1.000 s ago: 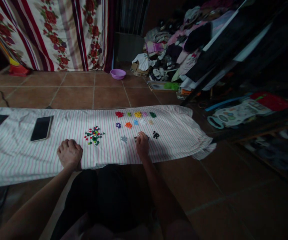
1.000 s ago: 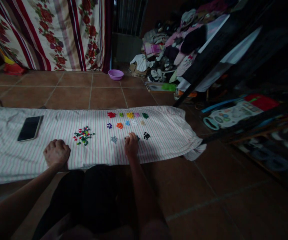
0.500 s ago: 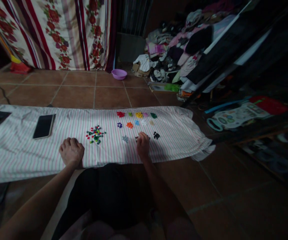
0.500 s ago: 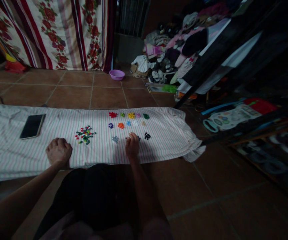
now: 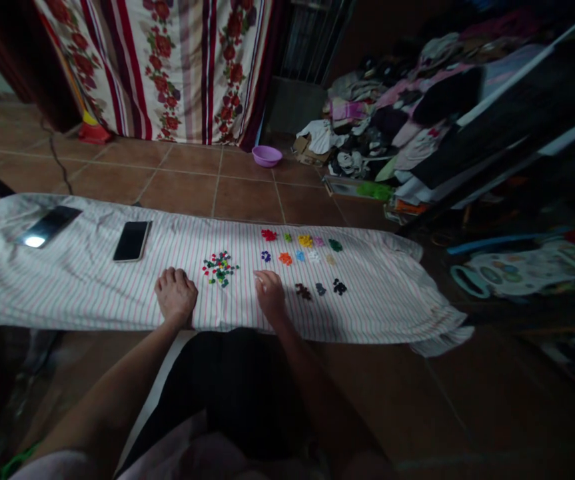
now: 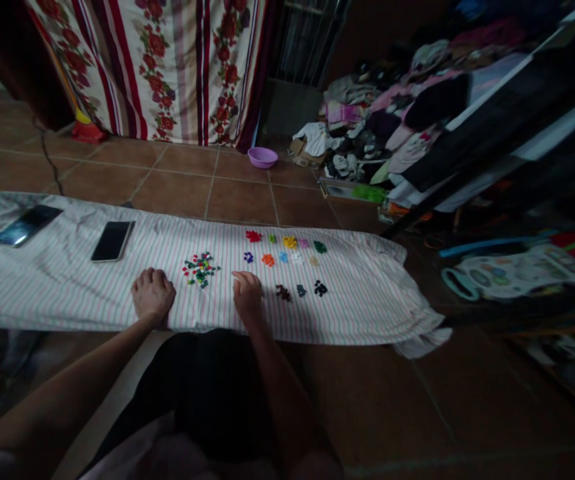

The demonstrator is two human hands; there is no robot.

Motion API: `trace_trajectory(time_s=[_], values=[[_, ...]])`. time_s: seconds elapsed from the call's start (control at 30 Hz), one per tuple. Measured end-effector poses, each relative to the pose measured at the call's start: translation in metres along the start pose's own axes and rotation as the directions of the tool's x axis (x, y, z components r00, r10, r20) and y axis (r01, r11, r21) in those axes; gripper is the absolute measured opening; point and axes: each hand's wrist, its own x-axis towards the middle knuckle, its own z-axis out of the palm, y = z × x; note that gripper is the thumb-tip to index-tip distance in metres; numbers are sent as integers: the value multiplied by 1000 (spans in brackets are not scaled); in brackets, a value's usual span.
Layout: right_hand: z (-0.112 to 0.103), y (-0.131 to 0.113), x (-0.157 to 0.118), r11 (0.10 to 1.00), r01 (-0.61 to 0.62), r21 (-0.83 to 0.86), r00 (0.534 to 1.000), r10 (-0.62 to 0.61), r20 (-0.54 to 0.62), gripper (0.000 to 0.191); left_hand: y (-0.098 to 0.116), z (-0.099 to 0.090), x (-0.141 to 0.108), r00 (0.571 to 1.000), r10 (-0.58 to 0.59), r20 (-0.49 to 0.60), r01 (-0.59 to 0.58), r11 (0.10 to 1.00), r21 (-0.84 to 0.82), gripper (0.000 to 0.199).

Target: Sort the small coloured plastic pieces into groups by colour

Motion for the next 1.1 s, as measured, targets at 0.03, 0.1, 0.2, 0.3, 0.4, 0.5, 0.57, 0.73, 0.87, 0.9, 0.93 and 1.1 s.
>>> trace_trajectory(time_s=[0.03, 0.1, 0.2, 0.3, 0.4, 0.5, 0.57, 0.73, 0.87, 0.9, 0.93, 1.1], values=[[8, -6, 1, 1000, -4, 16, 999, 4, 34, 30, 0, 0, 0, 1000, 0, -2, 0, 1000, -4, 33], [22, -16, 3, 999, -12, 43, 996, 9, 87, 27, 0, 1, 0, 1000, 2, -6, -2, 1000, -6, 33], [39, -24, 8, 998, -11, 68, 993, 3, 120, 26, 1, 0, 0, 1000, 1, -13, -1, 1000, 1, 32], [51, -27, 15, 998, -17, 66, 993, 9, 114, 28, 1, 0, 1, 1000, 4, -14, -4, 1000, 9, 31], [58, -29, 19, 999, -34, 25, 994, 31, 106, 30, 0, 1, 1, 1000, 9, -19, -9, 1000, 7, 31], [60, -31, 19, 999, -38, -15, 991, 40, 128, 29, -1, 3, 1, 999, 22, -34, -22, 1000, 12, 32], [59, -33, 17, 999, -39, -31, 989, 43, 143, 27, -1, 4, 1, 999, 27, -33, -26, 1000, 17, 32], [51, -37, 16, 997, -52, -63, 978, 64, 198, 25, -2, 5, 1, 999, 22, -42, -21, 1000, 20, 30], [47, -42, 19, 990, -79, -114, 961, 106, 257, 26, -2, 6, 0, 998, 24, -52, -22, 999, 37, 30], [47, -43, 20, 989, -80, -125, 957, 111, 267, 26, -2, 6, 0, 998, 24, -53, -22, 999, 38, 30], [47, -44, 20, 988, -80, -134, 954, 115, 276, 27, -2, 6, 0, 998, 24, -55, -21, 999, 38, 30], [51, -46, 18, 983, -99, -152, 953, 138, 271, 25, -2, 6, 0, 998, 24, -57, -22, 999, 34, 31]])
